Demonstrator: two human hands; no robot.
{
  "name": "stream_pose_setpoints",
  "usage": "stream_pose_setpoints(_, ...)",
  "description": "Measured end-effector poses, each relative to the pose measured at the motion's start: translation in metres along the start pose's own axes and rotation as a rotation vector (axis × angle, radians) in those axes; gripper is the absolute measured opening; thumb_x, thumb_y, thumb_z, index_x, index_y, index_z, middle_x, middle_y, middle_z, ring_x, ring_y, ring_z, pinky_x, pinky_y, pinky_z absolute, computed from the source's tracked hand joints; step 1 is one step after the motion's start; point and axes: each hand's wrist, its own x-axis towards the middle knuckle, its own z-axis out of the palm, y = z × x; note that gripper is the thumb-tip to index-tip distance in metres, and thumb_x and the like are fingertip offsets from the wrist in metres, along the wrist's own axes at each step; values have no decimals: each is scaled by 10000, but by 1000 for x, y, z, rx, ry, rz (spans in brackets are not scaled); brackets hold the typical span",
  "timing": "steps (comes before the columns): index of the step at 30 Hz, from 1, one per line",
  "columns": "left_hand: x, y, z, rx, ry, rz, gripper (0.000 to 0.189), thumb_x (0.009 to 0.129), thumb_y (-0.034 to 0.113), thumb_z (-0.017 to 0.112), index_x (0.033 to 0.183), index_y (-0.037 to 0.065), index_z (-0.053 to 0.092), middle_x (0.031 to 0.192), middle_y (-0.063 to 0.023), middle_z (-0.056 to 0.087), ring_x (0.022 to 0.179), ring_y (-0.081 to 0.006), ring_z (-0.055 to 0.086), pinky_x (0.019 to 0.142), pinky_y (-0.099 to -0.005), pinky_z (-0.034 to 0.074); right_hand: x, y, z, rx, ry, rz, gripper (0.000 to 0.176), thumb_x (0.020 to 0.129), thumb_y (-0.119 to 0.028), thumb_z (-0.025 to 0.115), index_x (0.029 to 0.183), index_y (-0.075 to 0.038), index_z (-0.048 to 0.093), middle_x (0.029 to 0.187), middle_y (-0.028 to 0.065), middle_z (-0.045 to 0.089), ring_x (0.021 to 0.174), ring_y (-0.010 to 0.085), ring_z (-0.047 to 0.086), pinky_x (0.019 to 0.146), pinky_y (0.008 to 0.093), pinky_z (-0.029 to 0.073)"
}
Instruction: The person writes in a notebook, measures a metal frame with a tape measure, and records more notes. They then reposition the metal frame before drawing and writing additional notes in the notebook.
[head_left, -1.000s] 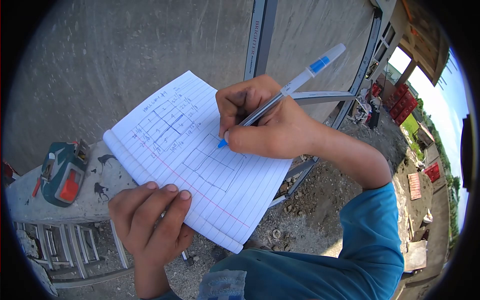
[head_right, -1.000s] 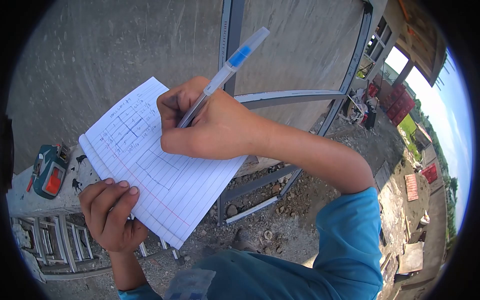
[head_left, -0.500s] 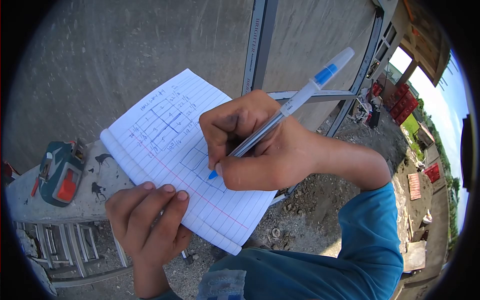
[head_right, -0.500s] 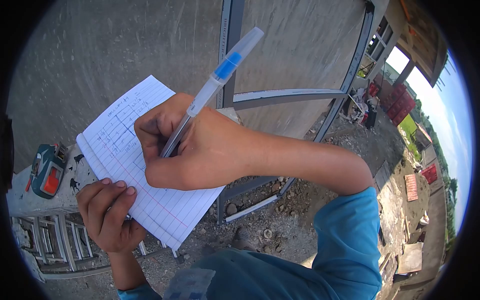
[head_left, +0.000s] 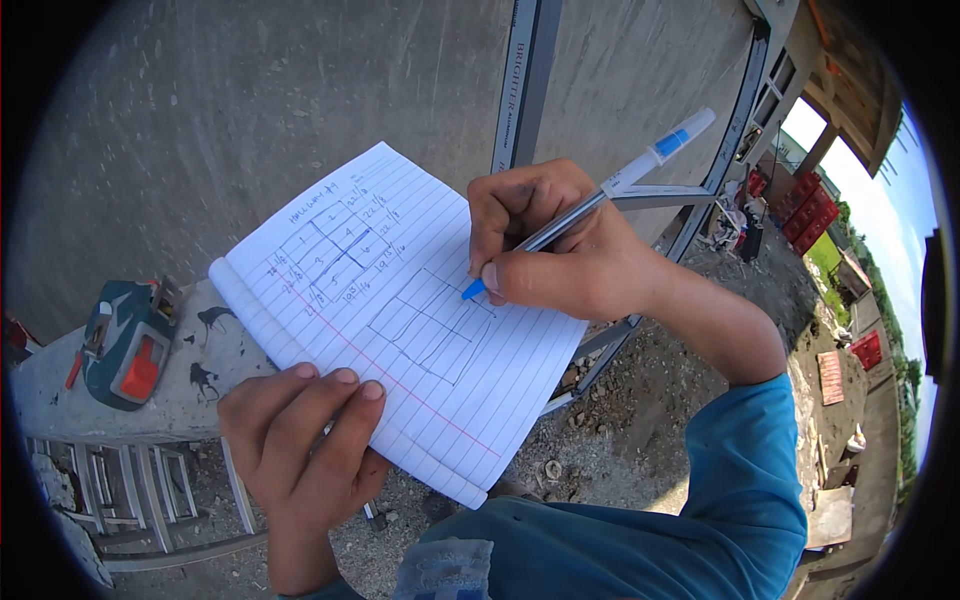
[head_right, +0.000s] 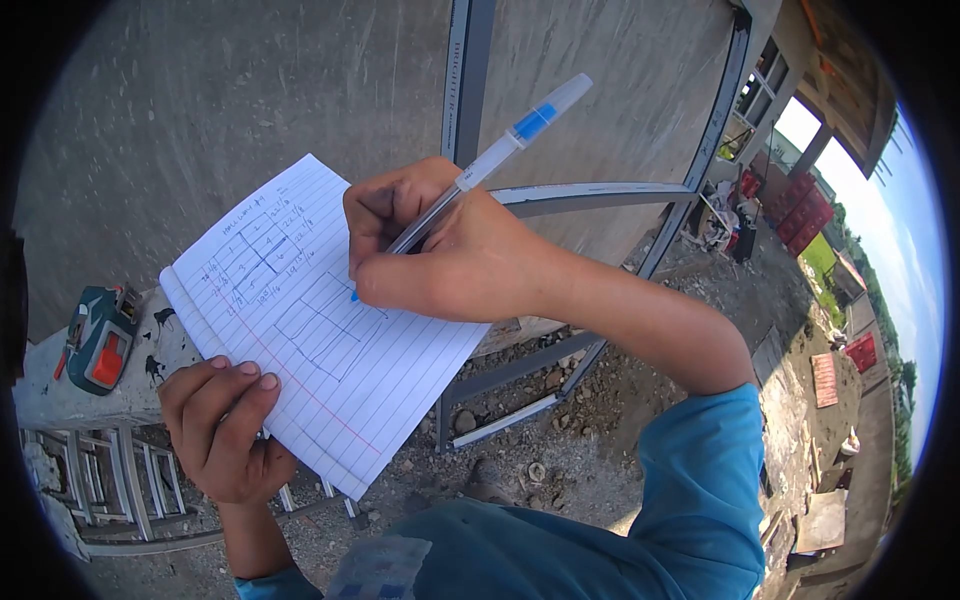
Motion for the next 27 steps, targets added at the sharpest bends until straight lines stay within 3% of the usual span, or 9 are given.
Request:
stream_pose_setpoints(2,0,0,0,-2,3,1,212,750,209,683,954,154,663,992,5,621,967,-200,553,792,-373,436,9,-1,11,120,46,-36,141,689,-73,636,622,-11,529,590,27,550,578,79,495,541,268,387)
stream_pose_setpoints(6,-1,0,2,-2,19,6,199,760,228,675,943,152,666,992,4,626,958,-199,556,789,-371,434,26,6,23,-2,-9,-113,148,693,-106,640,621,-2,563,583,27,541,571,95,501,548,269,401)
stream_pose_setpoints(9,0,0,1,-7,18,-3,192,764,235,678,937,153,667,987,7,629,953,-195,557,780,-366,433,27,6,24,17,-54,-77,120,710,-82,631,689,4,550,679,60,606,672,86,555,624,246,424)
stream_pose_setpoints(15,1,0,1,-8,20,1,186,764,223,686,936,155,668,990,13,626,951,-189,557,767,-361,428,25,0,15,-68,-85,-105,116,708,-78,632,682,2,553,659,57,599,644,83,551,604,246,425)
stream_pose_setpoints(18,0,0,1,-2,17,0,184,762,218,688,934,156,669,994,16,622,954,-188,553,771,-362,428,22,1,7,59,-19,1,125,712,-90,633,675,0,555,649,55,595,622,83,546,591,249,420)
stream_pose_setpoints(27,-1,-1,1,11,8,17,199,761,239,698,941,159,668,999,14,613,964,-194,549,785,-366,432,20,10,9,-88,-38,-88,140,719,-84,626,673,-20,509,613,27,556,606,68,508,581,245,399)
